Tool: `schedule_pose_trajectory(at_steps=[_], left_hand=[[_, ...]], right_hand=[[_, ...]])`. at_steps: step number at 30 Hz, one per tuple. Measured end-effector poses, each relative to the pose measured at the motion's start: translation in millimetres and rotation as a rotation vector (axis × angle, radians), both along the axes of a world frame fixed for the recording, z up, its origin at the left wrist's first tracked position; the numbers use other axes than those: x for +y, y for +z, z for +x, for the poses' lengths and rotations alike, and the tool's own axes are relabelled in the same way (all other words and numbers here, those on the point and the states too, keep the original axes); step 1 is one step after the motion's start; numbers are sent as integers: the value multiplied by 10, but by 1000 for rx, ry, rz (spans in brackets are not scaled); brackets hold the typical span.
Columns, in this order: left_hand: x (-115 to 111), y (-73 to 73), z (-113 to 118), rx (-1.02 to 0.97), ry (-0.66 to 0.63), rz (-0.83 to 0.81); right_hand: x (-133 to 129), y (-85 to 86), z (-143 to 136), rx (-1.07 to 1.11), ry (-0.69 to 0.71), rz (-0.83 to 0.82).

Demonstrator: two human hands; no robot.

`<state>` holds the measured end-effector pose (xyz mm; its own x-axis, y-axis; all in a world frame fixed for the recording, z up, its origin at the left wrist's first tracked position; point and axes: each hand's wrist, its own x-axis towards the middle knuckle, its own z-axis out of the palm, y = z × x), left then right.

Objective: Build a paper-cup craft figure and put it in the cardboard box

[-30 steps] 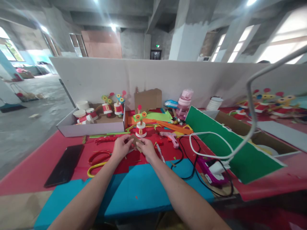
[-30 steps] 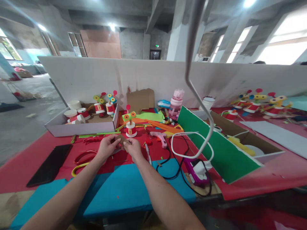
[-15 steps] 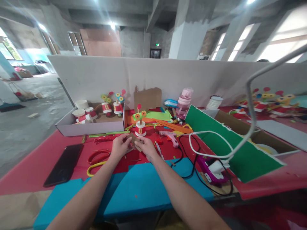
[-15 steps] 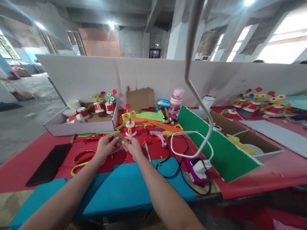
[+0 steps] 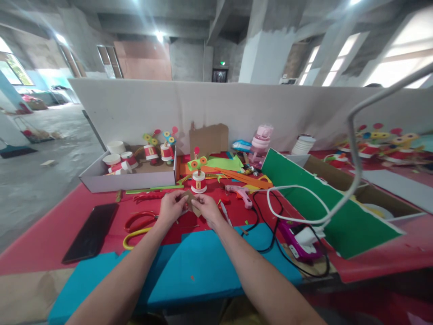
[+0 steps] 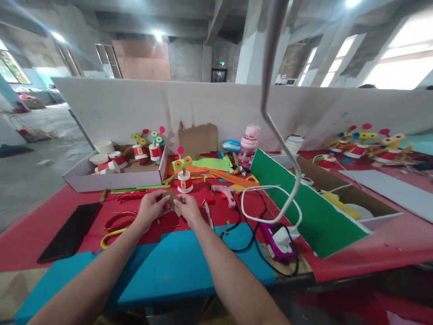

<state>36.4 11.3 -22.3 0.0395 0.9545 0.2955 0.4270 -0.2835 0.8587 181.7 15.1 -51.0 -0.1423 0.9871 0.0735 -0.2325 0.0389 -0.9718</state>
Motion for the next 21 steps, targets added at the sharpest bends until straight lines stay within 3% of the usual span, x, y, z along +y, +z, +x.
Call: schedule_pose_trajectory(at_steps=[7, 11, 14, 17, 21], left_hand=[[-201, 69, 139, 343, -30, 325], [-279, 96, 200, 532, -73, 345], [-180, 55, 124, 311, -29, 264], [-37, -4, 9, 28, 3, 72], [44, -42, -53, -71, -18, -16]], right_hand=[[-26, 35, -19, 53, -40, -73], [-32, 31, -8, 51, -65, -85], [-30, 47, 7, 59, -38, -63], [-30, 83, 24, 81, 42, -52], [-32, 107, 52, 88, 141, -77]])
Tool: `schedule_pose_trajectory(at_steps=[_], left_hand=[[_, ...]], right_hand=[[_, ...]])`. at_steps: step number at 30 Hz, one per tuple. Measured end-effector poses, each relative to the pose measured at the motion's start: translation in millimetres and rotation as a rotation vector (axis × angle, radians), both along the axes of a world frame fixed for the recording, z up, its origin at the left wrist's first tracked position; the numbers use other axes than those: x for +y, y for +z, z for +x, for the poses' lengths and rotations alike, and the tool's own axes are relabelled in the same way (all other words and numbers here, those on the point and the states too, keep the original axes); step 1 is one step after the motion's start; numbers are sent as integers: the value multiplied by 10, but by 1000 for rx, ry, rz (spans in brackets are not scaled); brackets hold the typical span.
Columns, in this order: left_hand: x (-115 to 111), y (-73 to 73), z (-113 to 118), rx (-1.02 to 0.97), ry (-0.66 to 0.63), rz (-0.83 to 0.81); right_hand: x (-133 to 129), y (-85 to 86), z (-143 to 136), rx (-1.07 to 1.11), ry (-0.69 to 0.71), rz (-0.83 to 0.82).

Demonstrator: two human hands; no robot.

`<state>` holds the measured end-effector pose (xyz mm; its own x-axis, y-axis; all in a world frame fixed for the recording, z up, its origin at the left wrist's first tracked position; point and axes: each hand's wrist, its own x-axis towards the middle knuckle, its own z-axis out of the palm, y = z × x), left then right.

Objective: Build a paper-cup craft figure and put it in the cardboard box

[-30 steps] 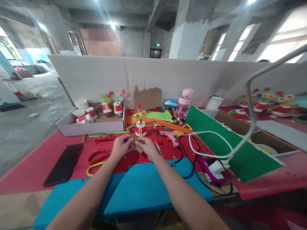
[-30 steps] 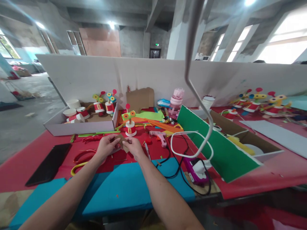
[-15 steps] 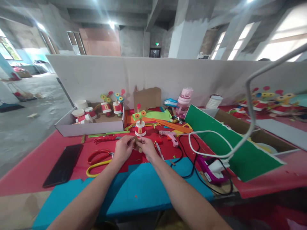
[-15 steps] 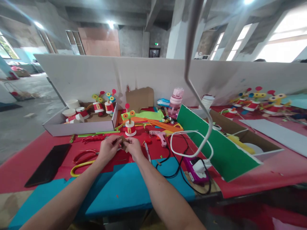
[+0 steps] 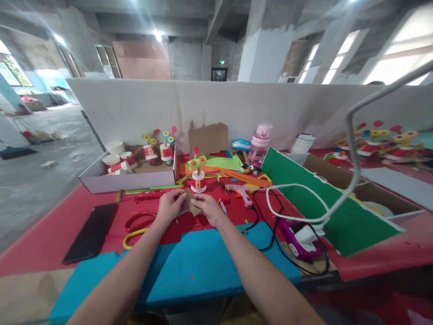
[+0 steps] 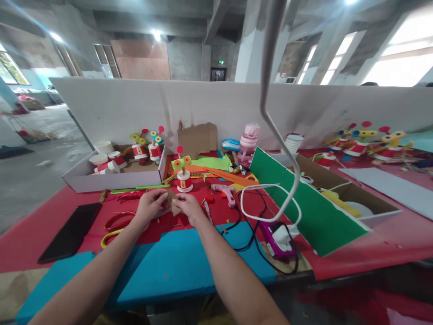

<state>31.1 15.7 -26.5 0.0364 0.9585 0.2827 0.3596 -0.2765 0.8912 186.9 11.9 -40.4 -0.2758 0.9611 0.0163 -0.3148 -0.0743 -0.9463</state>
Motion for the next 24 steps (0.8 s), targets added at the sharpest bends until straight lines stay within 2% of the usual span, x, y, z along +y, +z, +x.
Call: schedule_pose_trajectory(at_steps=[5, 11, 17, 22, 24], left_hand=[[-6, -6, 27, 37, -54, 24], [-11, 4, 36, 78, -38, 110], [21, -33, 44, 94, -45, 126], [-57, 26, 82, 149, -33, 183], [-111, 39, 127, 234, -21, 234]], right_hand=[[14, -31, 21, -97, -66, 68], [54, -58, 17, -242, -137, 176], [127, -148, -10, -187, -119, 161], [118, -179, -46, -232, -217, 177], [109, -185, -58, -218, -252, 162]])
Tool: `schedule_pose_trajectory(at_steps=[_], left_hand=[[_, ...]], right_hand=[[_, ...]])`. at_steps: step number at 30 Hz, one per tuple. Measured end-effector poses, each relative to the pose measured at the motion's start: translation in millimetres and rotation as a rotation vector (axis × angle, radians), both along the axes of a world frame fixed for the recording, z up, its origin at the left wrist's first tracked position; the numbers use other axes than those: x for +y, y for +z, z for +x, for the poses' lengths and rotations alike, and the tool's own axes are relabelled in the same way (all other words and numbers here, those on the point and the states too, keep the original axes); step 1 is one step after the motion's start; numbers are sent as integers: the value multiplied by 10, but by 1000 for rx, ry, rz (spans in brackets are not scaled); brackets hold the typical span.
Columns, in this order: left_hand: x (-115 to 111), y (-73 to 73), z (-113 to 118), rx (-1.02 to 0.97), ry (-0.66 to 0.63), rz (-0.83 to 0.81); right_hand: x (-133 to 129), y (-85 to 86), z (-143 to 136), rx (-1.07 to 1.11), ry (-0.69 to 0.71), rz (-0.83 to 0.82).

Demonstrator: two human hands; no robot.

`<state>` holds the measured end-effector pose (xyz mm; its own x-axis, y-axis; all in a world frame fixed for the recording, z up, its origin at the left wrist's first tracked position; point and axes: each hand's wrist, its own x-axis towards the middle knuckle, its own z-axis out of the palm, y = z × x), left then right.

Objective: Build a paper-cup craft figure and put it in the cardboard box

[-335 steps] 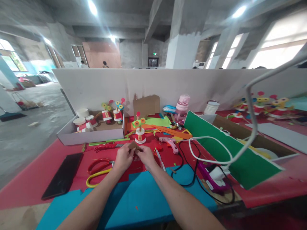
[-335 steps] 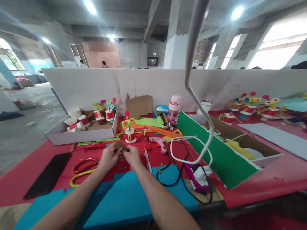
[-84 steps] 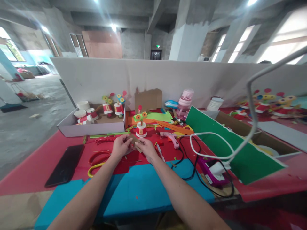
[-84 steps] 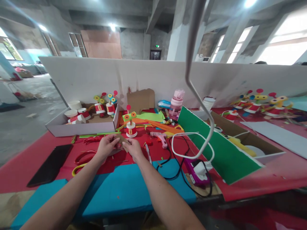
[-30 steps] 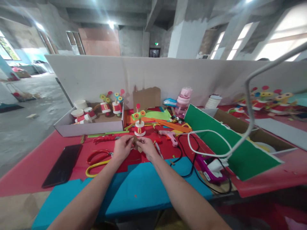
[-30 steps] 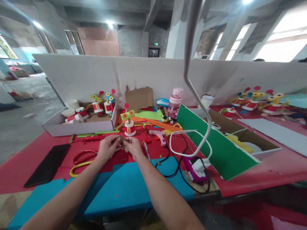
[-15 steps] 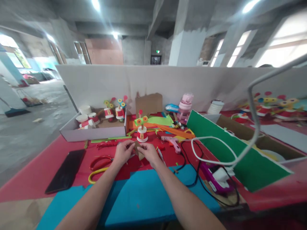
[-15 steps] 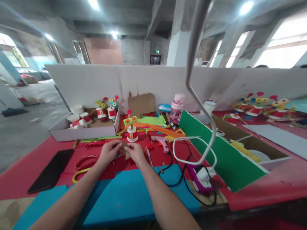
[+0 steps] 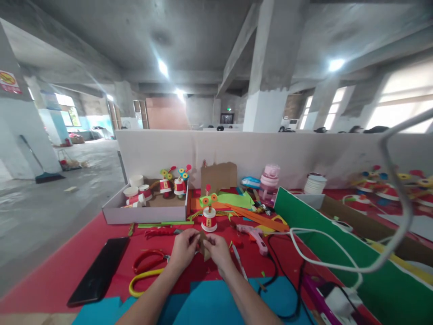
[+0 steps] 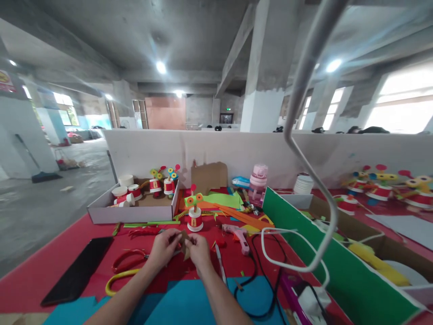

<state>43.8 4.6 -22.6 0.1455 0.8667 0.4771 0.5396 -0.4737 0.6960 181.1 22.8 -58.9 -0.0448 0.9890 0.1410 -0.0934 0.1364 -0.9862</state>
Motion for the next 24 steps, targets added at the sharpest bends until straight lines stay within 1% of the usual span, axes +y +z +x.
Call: schedule_pose_trajectory(at_steps=[4, 6, 7, 9, 11, 14, 16, 18, 20, 24], left_hand=[[-115, -12, 119, 286, 50, 118], [-145, -21, 150, 367, 61, 141], [-146, -24, 150, 370, 54, 146], [-111, -29, 114, 286, 23, 138], [-34, -36, 39, 100, 10, 93], [105, -51, -90, -174, 33, -34], [168, -54, -146, -289, -11, -123], [189, -48, -163, -360, -78, -190], [180, -40, -148, -391, -130, -233], [152, -50, -104, -387, -198, -277]], right_hand=[[-13, -16, -1, 50, -1, -53], [-15, -17, 9, 51, -15, -59], [-15, -11, 16, 54, -16, -59], [-17, 20, 32, 71, 19, -56], [-23, 73, 51, 96, 100, -45], [-43, 164, 82, 149, 241, -28], [-61, 206, 103, 197, 326, -66], [-77, 225, 120, 246, 365, -134], [-86, 227, 128, 275, 362, -160], [-84, 213, 115, 222, 317, -91]])
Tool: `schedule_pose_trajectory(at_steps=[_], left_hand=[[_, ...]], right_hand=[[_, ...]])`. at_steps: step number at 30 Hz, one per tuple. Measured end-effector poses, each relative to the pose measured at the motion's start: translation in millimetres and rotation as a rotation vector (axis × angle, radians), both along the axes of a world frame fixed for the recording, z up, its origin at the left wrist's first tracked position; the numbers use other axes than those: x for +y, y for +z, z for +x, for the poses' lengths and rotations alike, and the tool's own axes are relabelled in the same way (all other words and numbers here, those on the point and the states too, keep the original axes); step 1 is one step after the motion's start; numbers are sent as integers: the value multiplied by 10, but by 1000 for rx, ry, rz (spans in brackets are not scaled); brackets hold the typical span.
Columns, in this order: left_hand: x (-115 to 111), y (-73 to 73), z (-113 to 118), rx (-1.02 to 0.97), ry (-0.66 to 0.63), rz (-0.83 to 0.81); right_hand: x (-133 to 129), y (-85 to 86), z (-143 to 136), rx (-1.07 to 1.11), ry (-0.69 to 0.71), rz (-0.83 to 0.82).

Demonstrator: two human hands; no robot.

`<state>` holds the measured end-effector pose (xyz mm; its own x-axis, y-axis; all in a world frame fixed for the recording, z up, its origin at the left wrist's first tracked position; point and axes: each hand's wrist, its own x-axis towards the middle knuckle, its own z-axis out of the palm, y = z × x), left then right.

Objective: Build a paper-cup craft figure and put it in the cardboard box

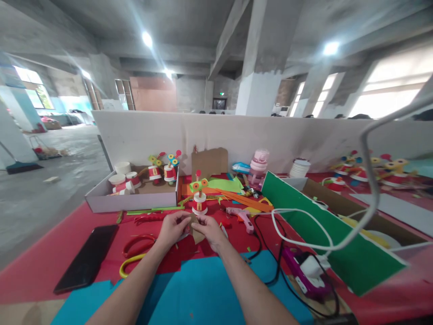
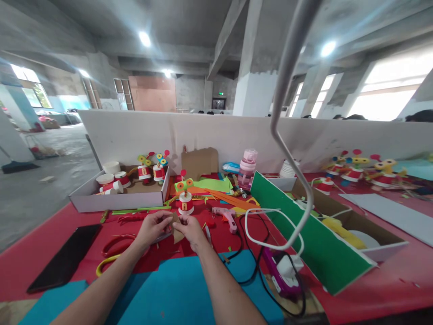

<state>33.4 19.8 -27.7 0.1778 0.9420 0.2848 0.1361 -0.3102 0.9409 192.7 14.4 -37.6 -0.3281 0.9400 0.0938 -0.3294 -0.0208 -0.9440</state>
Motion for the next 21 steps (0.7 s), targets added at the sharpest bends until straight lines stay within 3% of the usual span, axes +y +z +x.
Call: schedule_pose_trajectory(at_steps=[11, 17, 21], left_hand=[[35, -24, -31, 146, 55, 58], [8, -17, -19, 335, 86, 195], [-117, 30, 70, 432, 128, 327]], right_hand=[[28, -49, -39, -150, -107, 50], [80, -157, -51, -300, -248, 79], [77, -186, -59, -289, -246, 70]])
